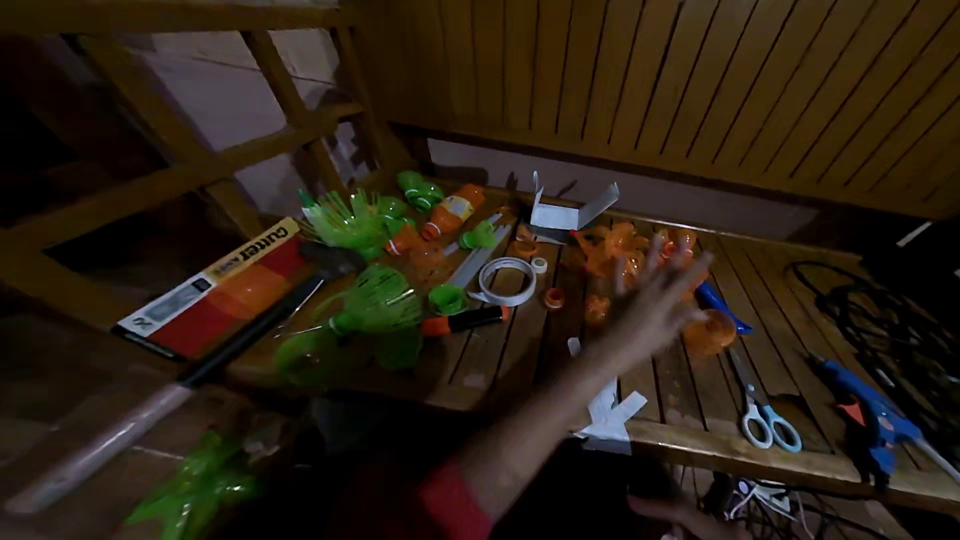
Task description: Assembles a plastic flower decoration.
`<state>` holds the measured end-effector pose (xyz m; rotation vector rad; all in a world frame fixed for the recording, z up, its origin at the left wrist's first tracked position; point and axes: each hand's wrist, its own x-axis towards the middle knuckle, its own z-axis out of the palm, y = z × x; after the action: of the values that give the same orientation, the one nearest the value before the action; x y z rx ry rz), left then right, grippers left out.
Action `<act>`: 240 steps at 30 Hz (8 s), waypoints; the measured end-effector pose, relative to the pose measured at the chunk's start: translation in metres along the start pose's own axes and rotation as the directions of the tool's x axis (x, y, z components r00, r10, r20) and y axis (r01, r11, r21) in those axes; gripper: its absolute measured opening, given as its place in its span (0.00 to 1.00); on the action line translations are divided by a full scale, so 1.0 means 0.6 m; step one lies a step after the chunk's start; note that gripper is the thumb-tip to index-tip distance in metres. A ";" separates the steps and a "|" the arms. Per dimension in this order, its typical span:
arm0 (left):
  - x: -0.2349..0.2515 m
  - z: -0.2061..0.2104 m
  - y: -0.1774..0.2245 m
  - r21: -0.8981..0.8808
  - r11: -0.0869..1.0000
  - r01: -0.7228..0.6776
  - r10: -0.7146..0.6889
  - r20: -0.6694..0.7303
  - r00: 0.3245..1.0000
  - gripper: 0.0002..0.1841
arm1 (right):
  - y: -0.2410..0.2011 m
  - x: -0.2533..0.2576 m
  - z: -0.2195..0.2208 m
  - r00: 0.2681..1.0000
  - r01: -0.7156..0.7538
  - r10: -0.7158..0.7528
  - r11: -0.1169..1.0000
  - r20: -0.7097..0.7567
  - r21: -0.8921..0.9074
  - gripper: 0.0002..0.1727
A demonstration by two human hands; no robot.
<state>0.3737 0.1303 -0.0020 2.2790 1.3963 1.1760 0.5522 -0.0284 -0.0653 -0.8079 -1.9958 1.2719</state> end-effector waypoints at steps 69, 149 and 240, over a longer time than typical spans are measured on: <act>0.096 -0.100 -0.022 0.067 0.939 -0.338 0.244 0.562 0.791 0.13 | -0.086 0.196 -0.292 0.957 -0.283 0.272 0.779 -0.105 -0.559 0.12; -0.038 -0.175 -0.215 -0.120 0.955 0.273 -0.239 0.242 0.940 0.17 | -0.022 0.332 0.066 0.974 0.123 0.043 0.731 0.225 -0.671 0.17; 0.054 -0.332 0.006 -0.469 0.875 -0.119 0.270 0.268 0.925 0.12 | -0.130 0.327 -0.017 0.867 0.397 -0.181 0.815 -0.464 0.423 0.11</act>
<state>0.2388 0.1139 0.1472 2.1796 0.6955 0.9824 0.4274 0.1006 0.0459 -0.4272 -1.2981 1.2384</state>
